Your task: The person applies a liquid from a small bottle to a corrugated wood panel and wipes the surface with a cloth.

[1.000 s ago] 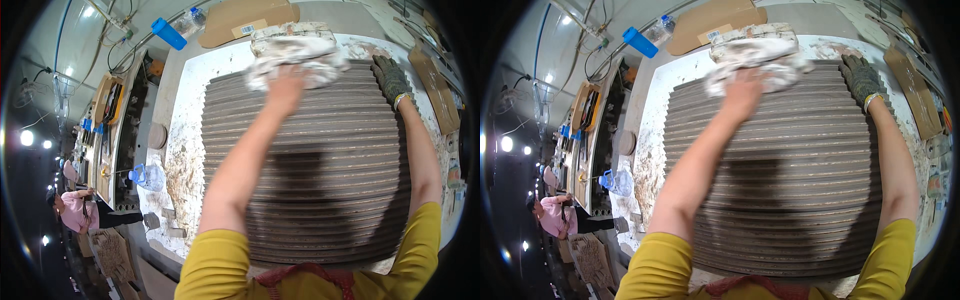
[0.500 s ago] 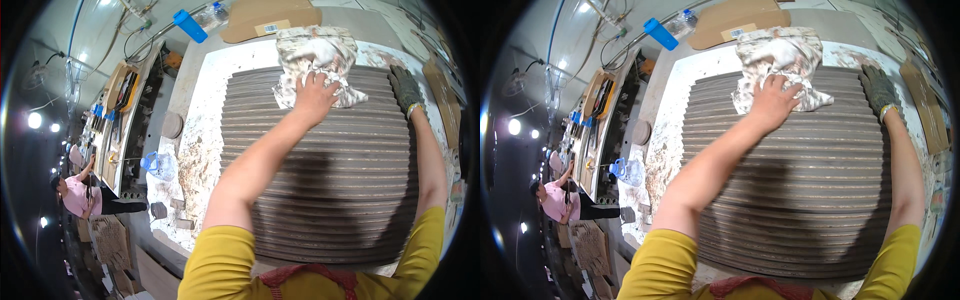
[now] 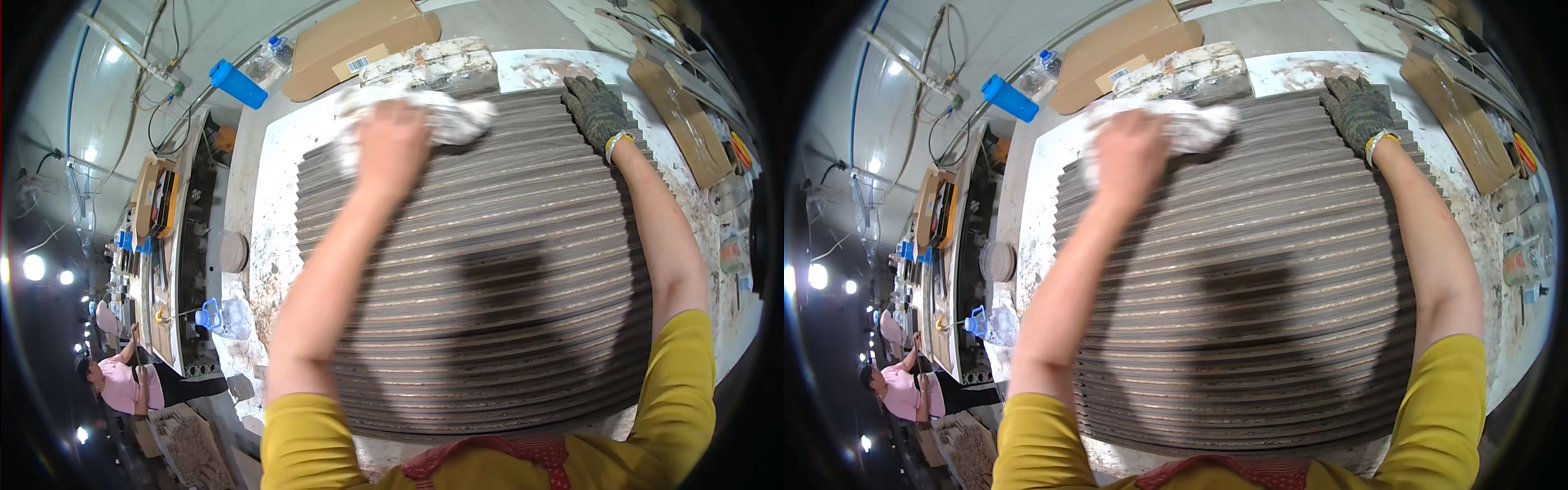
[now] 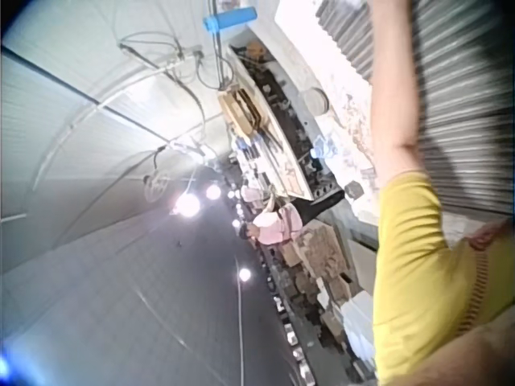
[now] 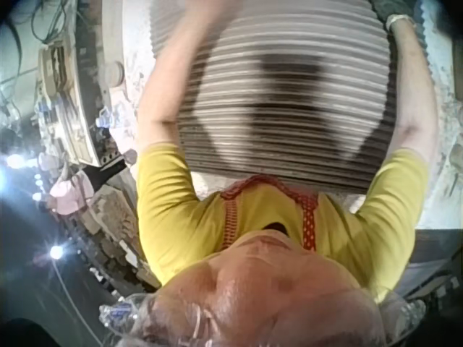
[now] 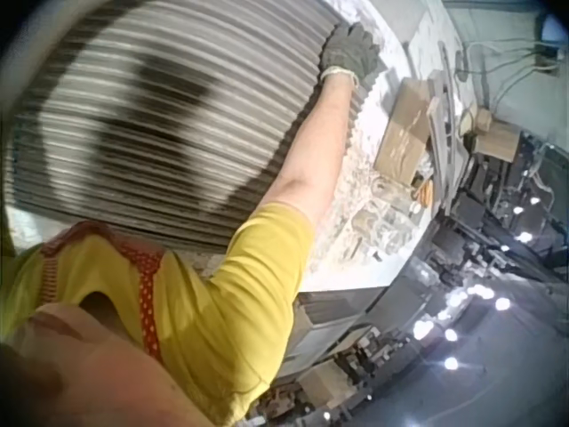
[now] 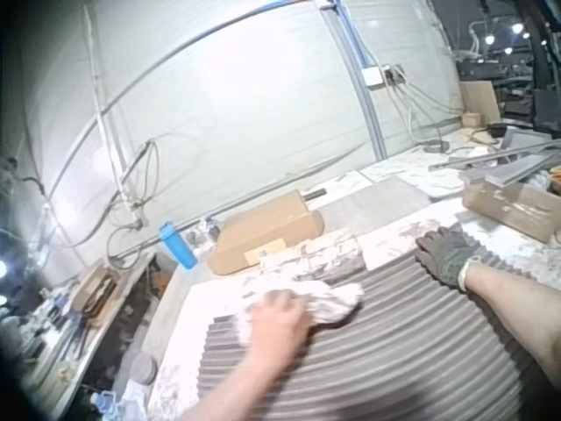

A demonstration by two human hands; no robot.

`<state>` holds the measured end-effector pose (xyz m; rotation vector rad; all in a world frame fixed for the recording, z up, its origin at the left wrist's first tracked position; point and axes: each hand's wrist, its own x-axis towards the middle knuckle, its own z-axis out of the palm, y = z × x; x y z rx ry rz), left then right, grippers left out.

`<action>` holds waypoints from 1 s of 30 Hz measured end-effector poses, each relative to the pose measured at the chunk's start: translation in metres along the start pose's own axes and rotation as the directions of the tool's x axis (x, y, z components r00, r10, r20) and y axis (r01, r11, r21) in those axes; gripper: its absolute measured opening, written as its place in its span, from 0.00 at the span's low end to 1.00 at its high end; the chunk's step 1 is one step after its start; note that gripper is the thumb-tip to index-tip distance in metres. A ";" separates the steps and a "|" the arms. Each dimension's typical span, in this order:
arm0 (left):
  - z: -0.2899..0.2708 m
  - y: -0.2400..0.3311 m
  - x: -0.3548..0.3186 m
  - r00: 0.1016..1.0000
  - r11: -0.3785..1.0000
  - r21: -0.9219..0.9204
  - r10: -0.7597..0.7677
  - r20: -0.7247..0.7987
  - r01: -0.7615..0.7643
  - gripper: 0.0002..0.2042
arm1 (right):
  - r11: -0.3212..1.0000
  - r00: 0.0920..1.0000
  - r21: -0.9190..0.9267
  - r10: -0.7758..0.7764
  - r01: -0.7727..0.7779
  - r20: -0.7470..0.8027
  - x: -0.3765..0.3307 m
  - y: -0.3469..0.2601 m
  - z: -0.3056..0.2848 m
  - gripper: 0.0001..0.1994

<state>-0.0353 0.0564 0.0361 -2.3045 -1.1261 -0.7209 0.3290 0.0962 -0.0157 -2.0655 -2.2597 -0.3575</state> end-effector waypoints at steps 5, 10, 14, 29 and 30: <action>0.058 0.018 -0.003 0.943 0.963 -0.063 -0.243 0.225 0.263 0.15 | 0.990 0.995 -0.122 -0.067 0.075 0.070 -0.006 0.003 -0.008 0.21; 0.028 -0.111 -0.089 0.883 0.906 0.068 -0.423 0.202 0.419 0.12 | 0.988 0.993 -0.110 -0.108 0.112 0.036 -0.009 0.000 -0.015 0.19; -0.051 -0.206 -0.131 0.566 0.661 0.353 -0.750 0.341 0.663 0.15 | 0.998 0.998 -0.028 -0.055 0.055 -0.006 0.004 0.003 0.007 0.21; 0.003 -0.078 -0.120 0.822 0.973 0.086 -0.228 0.522 0.216 0.22 | 0.997 0.998 -0.053 -0.057 0.055 -0.031 0.001 0.022 0.015 0.20; -0.016 -0.097 -0.129 0.751 0.904 0.140 -0.416 0.512 0.405 0.22 | 1.000 0.998 -0.003 -0.029 0.029 -0.060 0.000 0.021 0.016 0.19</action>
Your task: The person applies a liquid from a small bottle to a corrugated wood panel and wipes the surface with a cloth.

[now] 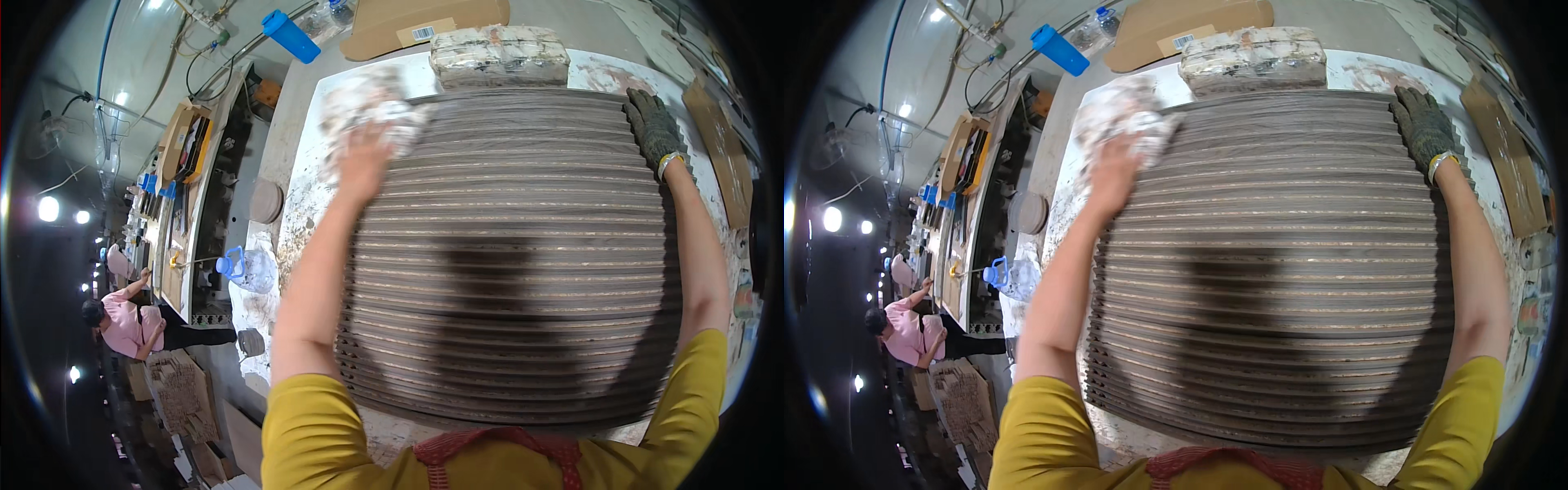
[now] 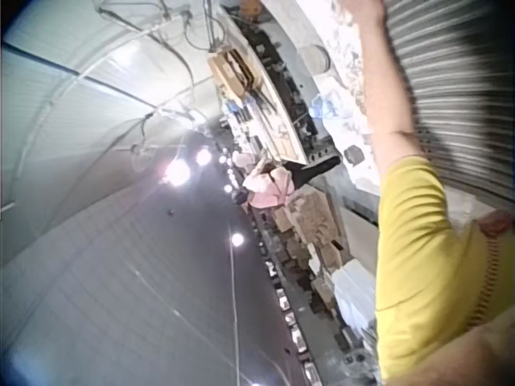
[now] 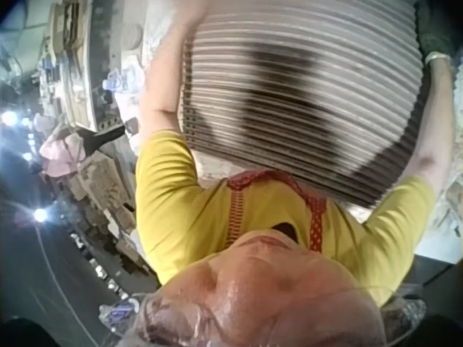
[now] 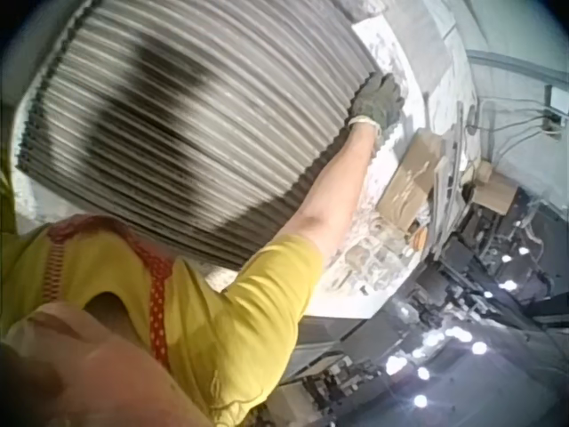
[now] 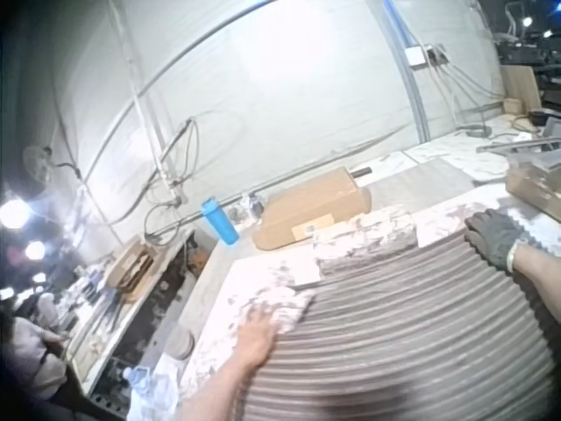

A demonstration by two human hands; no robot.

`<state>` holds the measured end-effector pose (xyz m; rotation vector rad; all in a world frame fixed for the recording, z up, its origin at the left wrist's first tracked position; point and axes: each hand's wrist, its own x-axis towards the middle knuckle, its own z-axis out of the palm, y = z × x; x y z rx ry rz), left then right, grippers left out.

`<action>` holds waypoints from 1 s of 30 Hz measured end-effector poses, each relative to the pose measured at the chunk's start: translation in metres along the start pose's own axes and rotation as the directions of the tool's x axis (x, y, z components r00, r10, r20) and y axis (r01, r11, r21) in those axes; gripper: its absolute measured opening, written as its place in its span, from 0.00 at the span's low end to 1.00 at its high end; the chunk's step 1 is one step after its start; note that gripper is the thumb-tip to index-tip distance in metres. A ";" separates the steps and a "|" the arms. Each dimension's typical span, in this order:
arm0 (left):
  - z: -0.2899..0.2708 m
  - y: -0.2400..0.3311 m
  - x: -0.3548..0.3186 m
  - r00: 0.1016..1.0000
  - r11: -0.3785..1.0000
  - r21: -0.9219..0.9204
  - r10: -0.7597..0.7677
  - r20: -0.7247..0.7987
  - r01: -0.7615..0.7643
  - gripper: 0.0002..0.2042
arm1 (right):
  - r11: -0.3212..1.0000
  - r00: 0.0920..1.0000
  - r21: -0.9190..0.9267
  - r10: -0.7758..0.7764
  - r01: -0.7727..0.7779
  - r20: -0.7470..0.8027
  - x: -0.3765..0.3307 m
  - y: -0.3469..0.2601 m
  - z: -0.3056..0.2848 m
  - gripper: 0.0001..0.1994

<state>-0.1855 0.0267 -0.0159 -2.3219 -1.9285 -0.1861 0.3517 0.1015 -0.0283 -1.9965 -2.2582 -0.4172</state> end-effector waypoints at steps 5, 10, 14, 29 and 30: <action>-0.065 -0.024 0.003 0.922 0.886 -0.340 -0.370 -0.111 0.315 0.16 | 0.999 0.996 -0.038 0.009 -0.006 0.090 0.003 -0.016 -0.013 0.21; -0.056 0.155 -0.009 0.955 0.867 -0.402 0.250 -0.162 -0.295 0.22 | 0.999 0.989 -0.007 0.032 -0.032 0.144 -0.005 -0.026 -0.031 0.22; -0.022 0.151 -0.046 0.890 0.873 -0.170 0.450 -0.076 -0.456 0.23 | 0.960 0.977 -0.188 -0.190 0.206 0.099 0.001 -0.001 -0.006 0.21; -0.056 0.144 -0.029 0.904 0.916 -0.173 0.298 -0.306 -0.361 0.09 | 0.970 0.985 -0.195 -0.121 0.144 0.123 -0.002 -0.009 -0.012 0.21; -0.048 0.130 -0.029 0.909 0.926 -0.154 0.288 -0.302 -0.345 0.09 | 0.966 0.980 -0.194 -0.144 0.169 0.136 0.000 -0.014 -0.012 0.21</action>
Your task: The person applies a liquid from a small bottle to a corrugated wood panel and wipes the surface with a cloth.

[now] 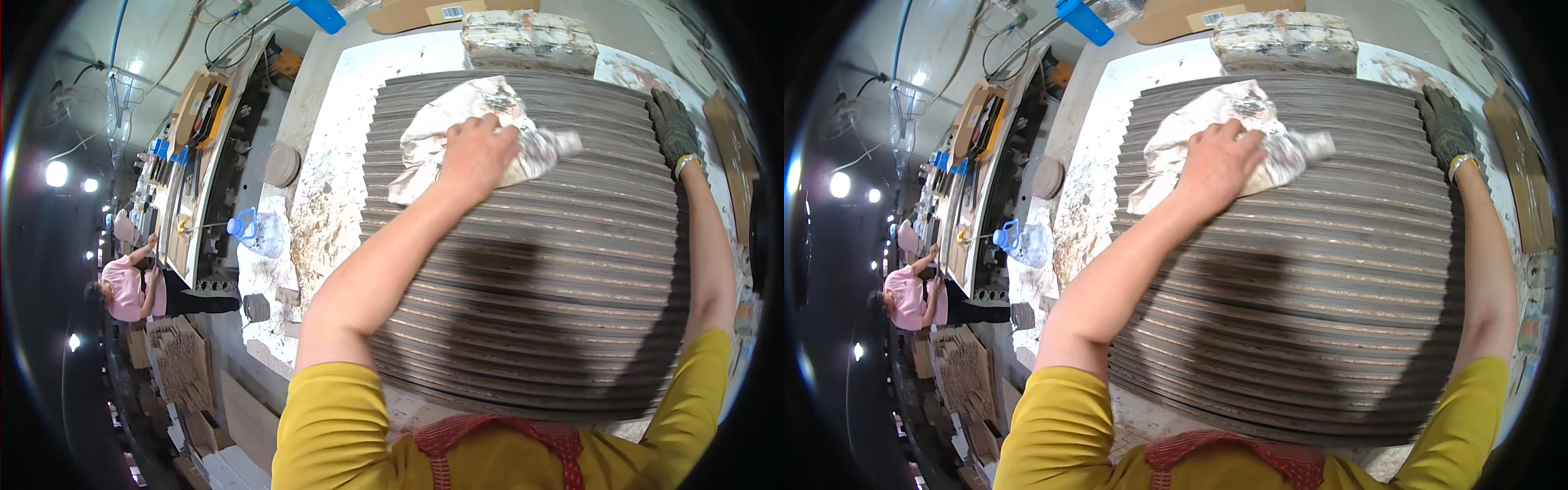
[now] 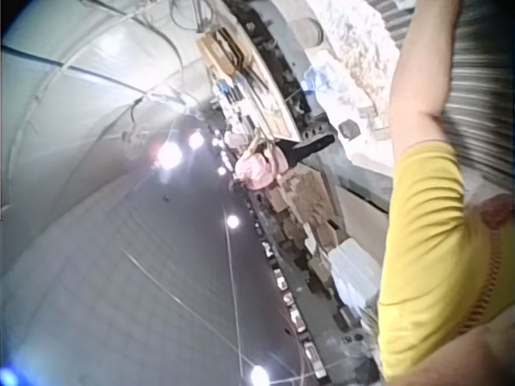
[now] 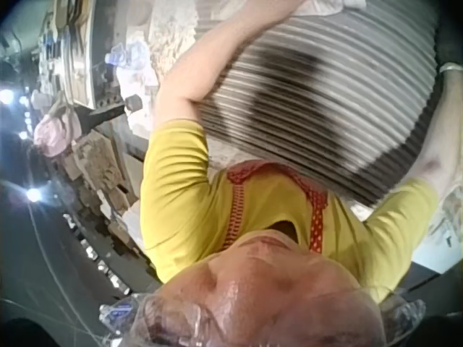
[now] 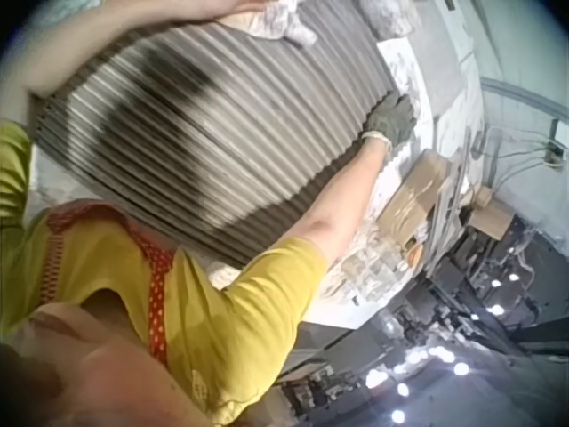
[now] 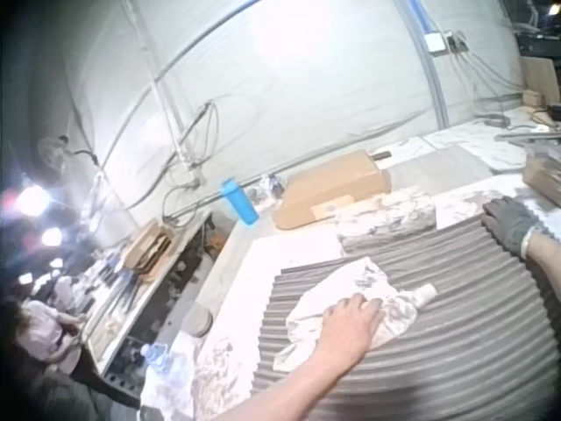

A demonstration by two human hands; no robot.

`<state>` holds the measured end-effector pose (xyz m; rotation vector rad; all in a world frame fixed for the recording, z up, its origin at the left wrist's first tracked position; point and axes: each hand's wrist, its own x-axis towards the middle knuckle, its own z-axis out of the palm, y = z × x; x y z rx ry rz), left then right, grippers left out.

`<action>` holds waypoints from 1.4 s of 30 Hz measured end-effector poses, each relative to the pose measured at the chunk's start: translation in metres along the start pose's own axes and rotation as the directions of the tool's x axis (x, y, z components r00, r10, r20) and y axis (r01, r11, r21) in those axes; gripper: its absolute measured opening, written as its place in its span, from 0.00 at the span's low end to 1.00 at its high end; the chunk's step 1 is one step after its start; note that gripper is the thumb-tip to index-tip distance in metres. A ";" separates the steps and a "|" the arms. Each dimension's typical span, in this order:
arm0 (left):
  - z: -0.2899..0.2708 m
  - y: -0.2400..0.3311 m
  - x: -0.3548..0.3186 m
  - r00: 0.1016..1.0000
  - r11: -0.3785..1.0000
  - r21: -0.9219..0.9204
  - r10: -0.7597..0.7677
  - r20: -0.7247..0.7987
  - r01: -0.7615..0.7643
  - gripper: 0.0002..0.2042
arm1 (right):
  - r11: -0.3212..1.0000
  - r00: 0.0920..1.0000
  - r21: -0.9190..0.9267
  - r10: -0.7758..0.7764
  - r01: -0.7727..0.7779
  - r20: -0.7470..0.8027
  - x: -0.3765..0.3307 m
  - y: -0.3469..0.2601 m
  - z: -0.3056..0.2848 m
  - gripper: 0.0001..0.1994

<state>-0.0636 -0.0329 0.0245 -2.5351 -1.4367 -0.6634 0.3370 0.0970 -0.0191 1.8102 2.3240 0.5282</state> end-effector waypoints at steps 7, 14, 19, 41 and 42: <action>-0.070 -0.158 -0.085 0.801 0.781 0.329 -0.589 0.108 0.530 0.13 | 0.979 0.990 0.162 0.131 -0.122 -0.044 0.007 0.004 0.000 0.23; -0.033 0.033 -0.005 0.995 0.974 -0.226 -0.044 -0.093 0.022 0.18 | 0.966 0.972 0.136 0.227 -0.218 -0.058 -0.031 -0.024 -0.062 0.24; 0.013 0.067 -0.024 0.949 0.964 -0.260 0.137 0.284 -0.061 0.24 | 0.928 0.964 0.327 -0.101 0.181 -0.247 -0.134 -0.006 -0.064 0.25; 0.009 0.092 -0.055 0.951 0.985 -0.169 0.077 0.300 -0.026 0.21 | 0.951 1.000 0.309 0.001 -0.006 0.014 -0.184 -0.034 -0.067 0.25; 0.007 0.059 -0.078 0.967 0.996 -0.076 0.067 0.247 -0.050 0.22 | 0.949 1.000 0.316 -0.002 0.001 0.005 -0.188 -0.035 -0.073 0.25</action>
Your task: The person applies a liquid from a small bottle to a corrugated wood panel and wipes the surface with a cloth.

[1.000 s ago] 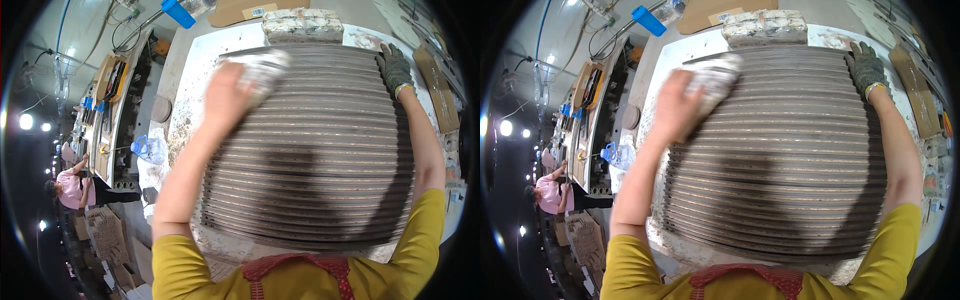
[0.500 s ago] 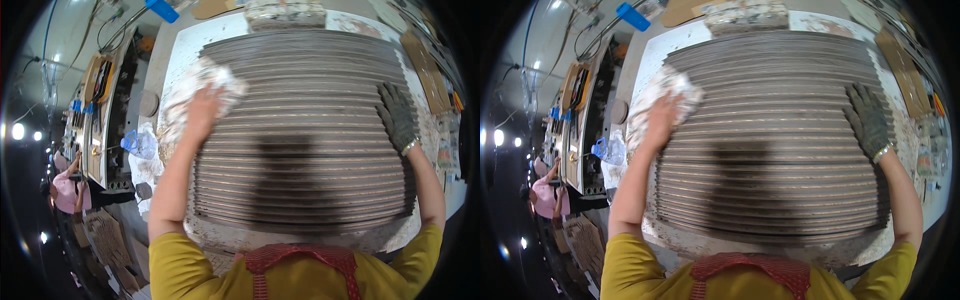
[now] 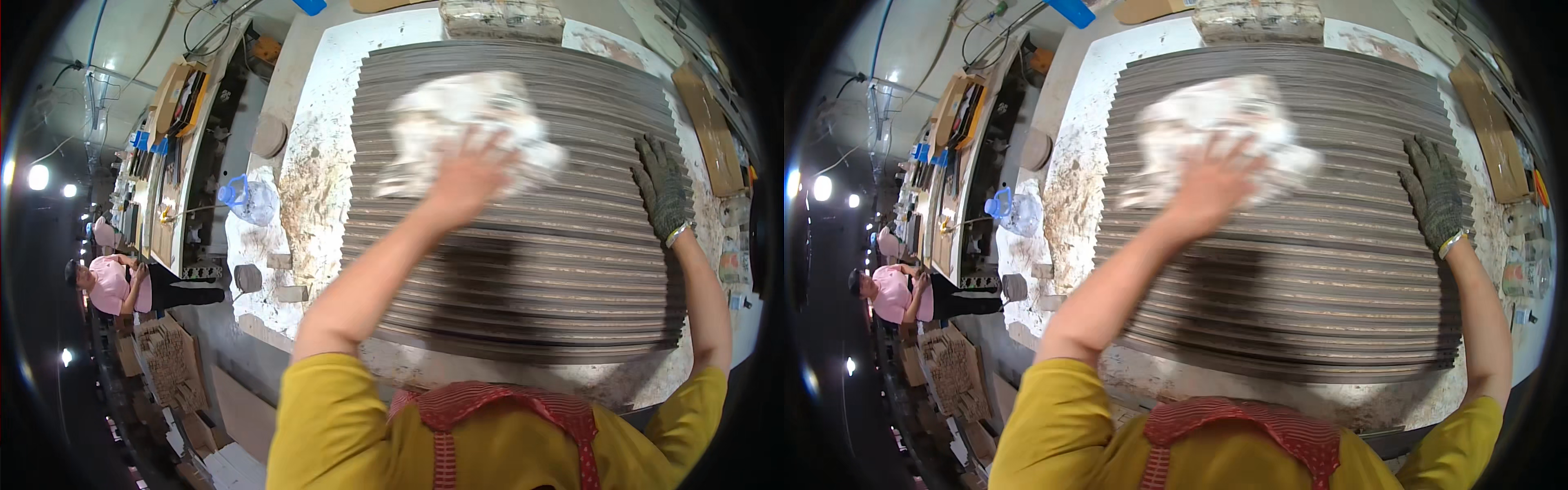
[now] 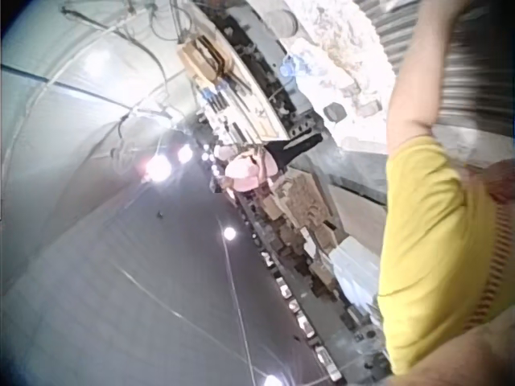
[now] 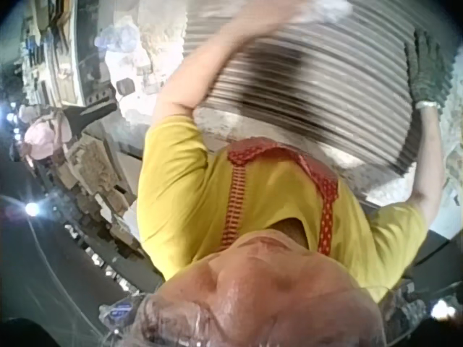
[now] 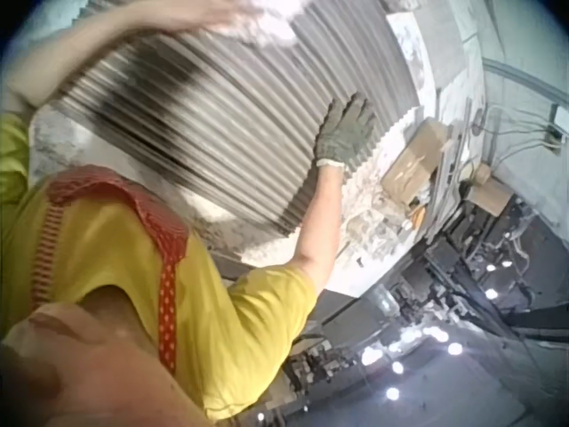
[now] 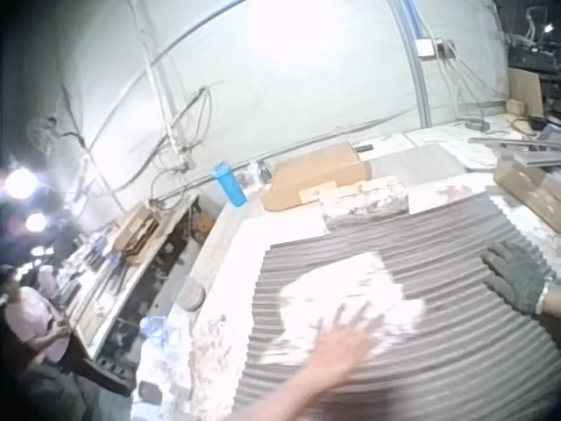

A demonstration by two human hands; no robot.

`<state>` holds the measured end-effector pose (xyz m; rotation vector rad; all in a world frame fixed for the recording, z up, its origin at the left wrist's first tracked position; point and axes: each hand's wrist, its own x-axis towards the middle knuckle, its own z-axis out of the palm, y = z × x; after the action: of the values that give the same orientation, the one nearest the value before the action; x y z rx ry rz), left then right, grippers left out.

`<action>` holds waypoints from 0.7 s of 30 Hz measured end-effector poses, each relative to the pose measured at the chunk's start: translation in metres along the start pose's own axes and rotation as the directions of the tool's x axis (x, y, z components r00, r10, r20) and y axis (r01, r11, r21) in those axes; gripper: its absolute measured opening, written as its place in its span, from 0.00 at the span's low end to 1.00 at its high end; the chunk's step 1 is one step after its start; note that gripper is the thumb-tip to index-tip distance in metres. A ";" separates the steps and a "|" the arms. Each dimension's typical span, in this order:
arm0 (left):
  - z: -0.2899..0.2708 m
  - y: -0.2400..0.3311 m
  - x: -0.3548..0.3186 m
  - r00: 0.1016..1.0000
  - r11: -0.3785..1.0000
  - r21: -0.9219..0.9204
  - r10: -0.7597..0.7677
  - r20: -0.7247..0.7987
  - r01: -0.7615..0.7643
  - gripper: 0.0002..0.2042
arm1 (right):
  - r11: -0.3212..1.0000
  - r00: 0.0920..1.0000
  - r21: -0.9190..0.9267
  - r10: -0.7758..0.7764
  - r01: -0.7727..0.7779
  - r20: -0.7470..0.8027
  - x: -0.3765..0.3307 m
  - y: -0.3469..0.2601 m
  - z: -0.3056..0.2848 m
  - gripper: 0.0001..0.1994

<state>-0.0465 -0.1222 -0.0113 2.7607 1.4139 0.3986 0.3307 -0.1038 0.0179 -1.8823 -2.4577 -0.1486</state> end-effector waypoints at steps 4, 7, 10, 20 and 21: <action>-0.052 -0.115 -0.084 0.933 0.895 0.270 -0.357 -0.044 0.355 0.19 | 0.999 0.999 0.015 -0.029 0.029 -0.027 0.003 0.002 -0.003 0.25; -0.094 -0.139 -0.094 0.740 0.770 -0.111 -0.635 -0.224 0.628 0.16 | 1.000 1.000 0.015 -0.021 0.021 0.001 0.008 -0.006 -0.001 0.25; -0.100 -0.053 -0.037 0.893 0.944 -0.096 -0.330 -0.308 0.316 0.15 | 0.999 1.000 0.032 -0.007 0.007 0.003 0.001 -0.006 -0.005 0.25; -0.084 -0.093 -0.146 0.825 0.829 -0.060 -0.559 -0.084 0.555 0.17 | 0.998 0.998 0.051 -0.041 0.043 -0.043 0.001 -0.002 -0.004 0.25; -0.090 -0.109 -0.158 0.627 0.629 -0.216 -0.774 -0.087 0.746 0.16 | 0.999 0.999 0.029 -0.034 0.035 -0.030 0.001 -0.005 -0.003 0.25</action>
<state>-0.2425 -0.1932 0.0268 1.7535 2.2872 0.6636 0.3257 -0.1045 0.0211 -1.8138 -2.4601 -0.1403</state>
